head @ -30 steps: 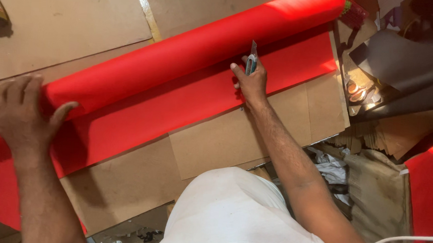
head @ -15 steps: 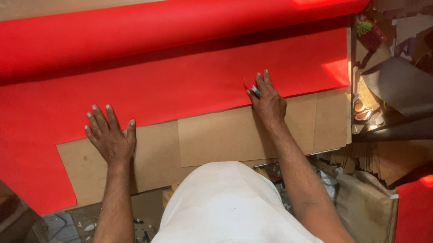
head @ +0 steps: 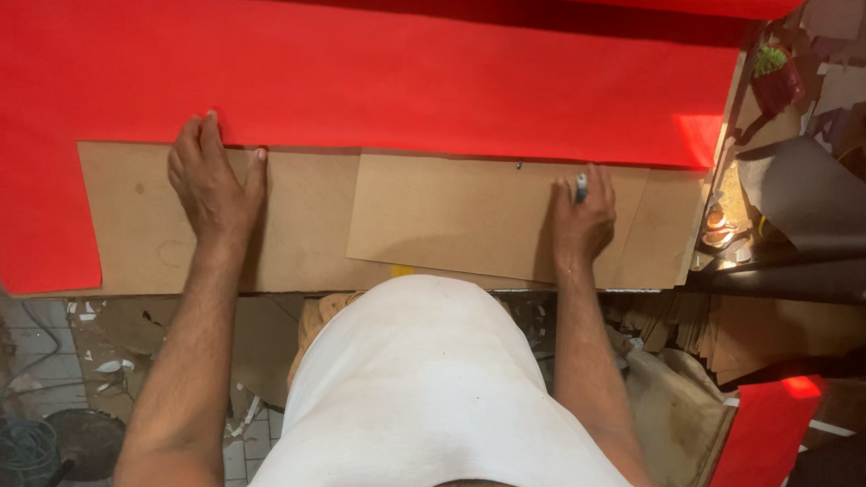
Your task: The person unrolls a roll of red paper across a workbench, aligns a rectangular cardboard sheet on top as a guide, and cuts the red paper along the cardboard edge using a utility knife. They reposition the cardboard and paper and continue cutting, then handle the cut piece.
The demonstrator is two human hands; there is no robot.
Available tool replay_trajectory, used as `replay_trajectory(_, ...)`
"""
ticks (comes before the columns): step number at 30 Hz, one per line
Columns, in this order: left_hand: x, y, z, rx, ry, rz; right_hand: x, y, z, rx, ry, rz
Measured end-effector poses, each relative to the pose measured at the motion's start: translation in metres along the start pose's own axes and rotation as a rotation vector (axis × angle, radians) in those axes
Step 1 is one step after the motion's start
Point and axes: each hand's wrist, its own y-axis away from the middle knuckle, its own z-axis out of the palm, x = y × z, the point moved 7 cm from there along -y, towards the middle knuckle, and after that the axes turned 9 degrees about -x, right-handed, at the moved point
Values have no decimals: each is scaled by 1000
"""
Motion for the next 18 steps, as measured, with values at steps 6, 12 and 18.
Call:
replay_trajectory(6,97,70,44,-141,532,136,113,75,-19,3,-32,426)
replay_trajectory(12,112,96,92,-198,654,-200,188,91,-9,-62,-656,535)
replay_trajectory(18,105,150,99,-104,993,-396,223,110,-16,-66,-1017,422)
